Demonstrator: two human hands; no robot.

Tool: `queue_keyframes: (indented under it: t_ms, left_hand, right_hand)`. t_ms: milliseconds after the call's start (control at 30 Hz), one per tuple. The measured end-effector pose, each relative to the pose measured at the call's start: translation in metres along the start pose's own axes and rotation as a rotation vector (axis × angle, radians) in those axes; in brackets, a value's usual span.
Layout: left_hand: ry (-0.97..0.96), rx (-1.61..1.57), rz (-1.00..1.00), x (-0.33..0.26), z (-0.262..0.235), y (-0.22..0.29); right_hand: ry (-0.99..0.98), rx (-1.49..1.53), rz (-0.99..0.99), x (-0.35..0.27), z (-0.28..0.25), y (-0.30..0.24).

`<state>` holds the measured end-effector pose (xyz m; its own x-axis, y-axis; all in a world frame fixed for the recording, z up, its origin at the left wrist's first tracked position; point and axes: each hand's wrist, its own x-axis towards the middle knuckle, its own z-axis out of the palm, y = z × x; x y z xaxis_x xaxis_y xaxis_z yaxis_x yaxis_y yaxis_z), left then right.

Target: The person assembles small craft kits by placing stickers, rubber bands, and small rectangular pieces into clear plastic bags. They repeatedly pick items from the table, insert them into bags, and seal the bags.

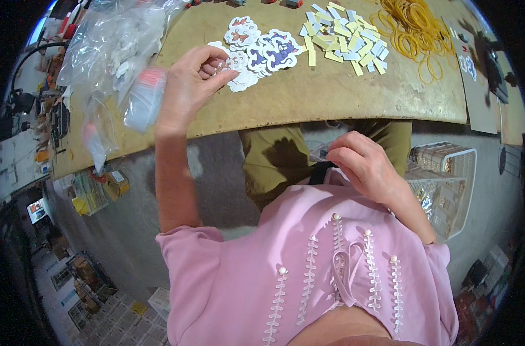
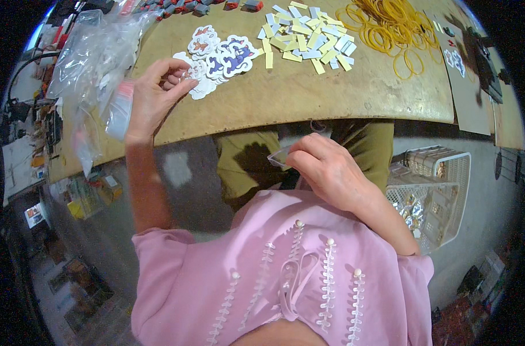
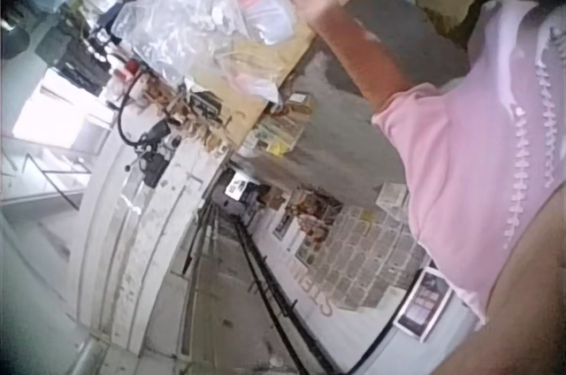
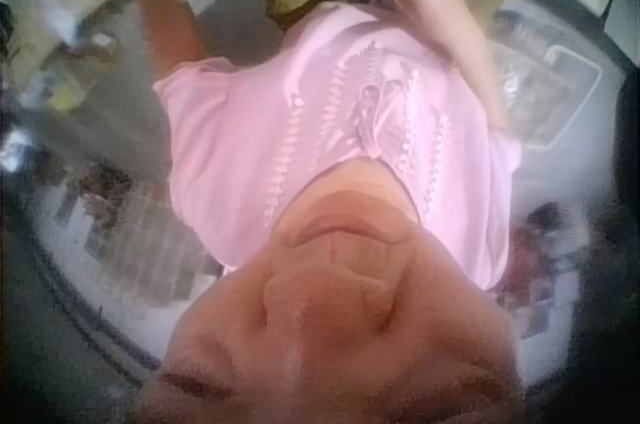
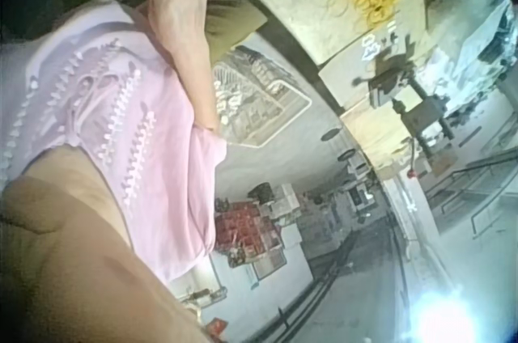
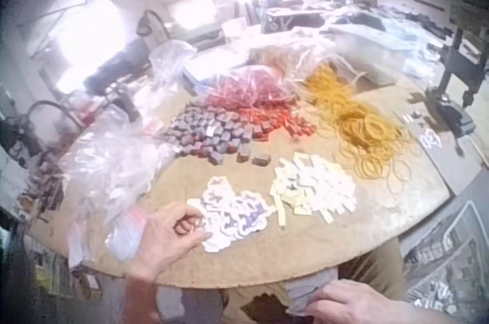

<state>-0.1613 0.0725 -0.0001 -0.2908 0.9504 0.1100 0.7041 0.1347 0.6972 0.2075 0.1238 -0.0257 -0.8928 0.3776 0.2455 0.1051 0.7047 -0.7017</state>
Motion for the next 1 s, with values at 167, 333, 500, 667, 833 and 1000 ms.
queue_keyframes:
  t_ms: [167,333,500,667,833,1000]
  left_hand:
    - [-0.008,0.023,0.019,-0.001,-0.002,0.003]
    - [-0.033,-0.054,-0.007,-0.003,-0.005,-0.002]
    - [-0.093,-0.173,-0.111,0.001,-0.008,-0.006]
    - [-0.118,-0.153,-0.115,0.002,-0.013,-0.003]
    - [-0.123,-0.128,-0.195,0.002,-0.011,0.005]
    - [-0.168,-0.26,-0.17,0.004,-0.018,-0.005]
  right_hand:
    - [-0.01,0.01,0.018,-0.001,0.001,-0.001]
    - [-0.019,0.012,0.024,-0.005,0.003,0.002]
    - [-0.016,0.004,0.029,-0.005,0.002,0.002]
    - [-0.012,0.008,0.007,-0.007,0.004,0.005]
    - [-0.03,0.004,0.02,-0.007,0.004,0.006]
    - [-0.04,0.006,0.034,-0.009,0.004,0.007]
